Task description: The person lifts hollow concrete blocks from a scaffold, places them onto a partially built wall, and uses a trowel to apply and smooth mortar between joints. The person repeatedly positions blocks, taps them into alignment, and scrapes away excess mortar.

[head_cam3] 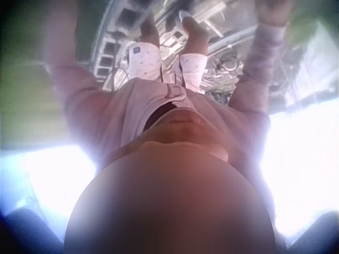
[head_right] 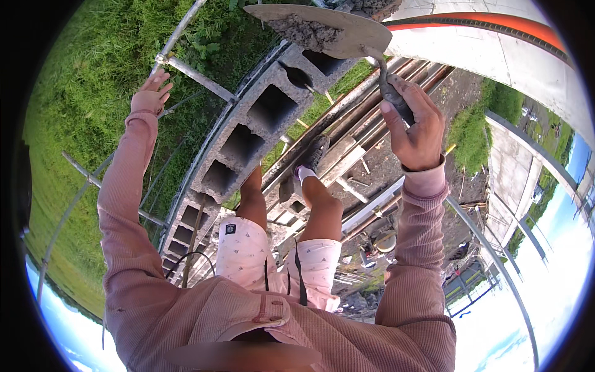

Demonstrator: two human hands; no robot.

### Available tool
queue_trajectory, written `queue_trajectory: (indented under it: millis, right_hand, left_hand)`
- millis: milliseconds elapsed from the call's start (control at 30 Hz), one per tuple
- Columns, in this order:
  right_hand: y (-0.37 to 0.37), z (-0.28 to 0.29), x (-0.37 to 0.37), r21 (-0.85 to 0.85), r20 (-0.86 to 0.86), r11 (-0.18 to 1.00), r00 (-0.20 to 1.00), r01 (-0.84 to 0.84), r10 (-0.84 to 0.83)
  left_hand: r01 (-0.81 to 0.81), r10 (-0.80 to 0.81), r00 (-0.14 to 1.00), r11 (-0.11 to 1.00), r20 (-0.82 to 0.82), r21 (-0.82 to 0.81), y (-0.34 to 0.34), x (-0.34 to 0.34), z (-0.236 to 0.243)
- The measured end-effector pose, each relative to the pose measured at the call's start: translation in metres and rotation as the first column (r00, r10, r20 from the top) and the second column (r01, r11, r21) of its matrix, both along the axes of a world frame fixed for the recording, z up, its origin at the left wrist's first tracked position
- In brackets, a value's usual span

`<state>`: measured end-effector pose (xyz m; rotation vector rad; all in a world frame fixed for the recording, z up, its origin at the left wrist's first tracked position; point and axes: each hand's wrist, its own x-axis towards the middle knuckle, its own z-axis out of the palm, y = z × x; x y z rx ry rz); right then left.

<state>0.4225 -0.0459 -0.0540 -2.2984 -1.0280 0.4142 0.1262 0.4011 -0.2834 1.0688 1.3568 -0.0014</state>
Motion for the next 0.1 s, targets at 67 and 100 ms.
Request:
queue_trajectory:
  millis: [67, 100]
  right_hand:
    - [-0.032, -0.031, -0.012, 0.038, 0.148, 0.985, 0.974, 0.168, -0.172]
    - [-0.044, -0.051, -0.012, -0.053, 0.293, 0.985, 0.946, 0.162, -0.14]
  left_hand:
    - [0.095, -0.087, 0.99, 0.993, 0.108, -0.073, -0.031, 0.021, -0.002]
    - [0.132, -0.107, 0.983, 0.976, 0.146, -0.173, -0.04, 0.033, -0.001]
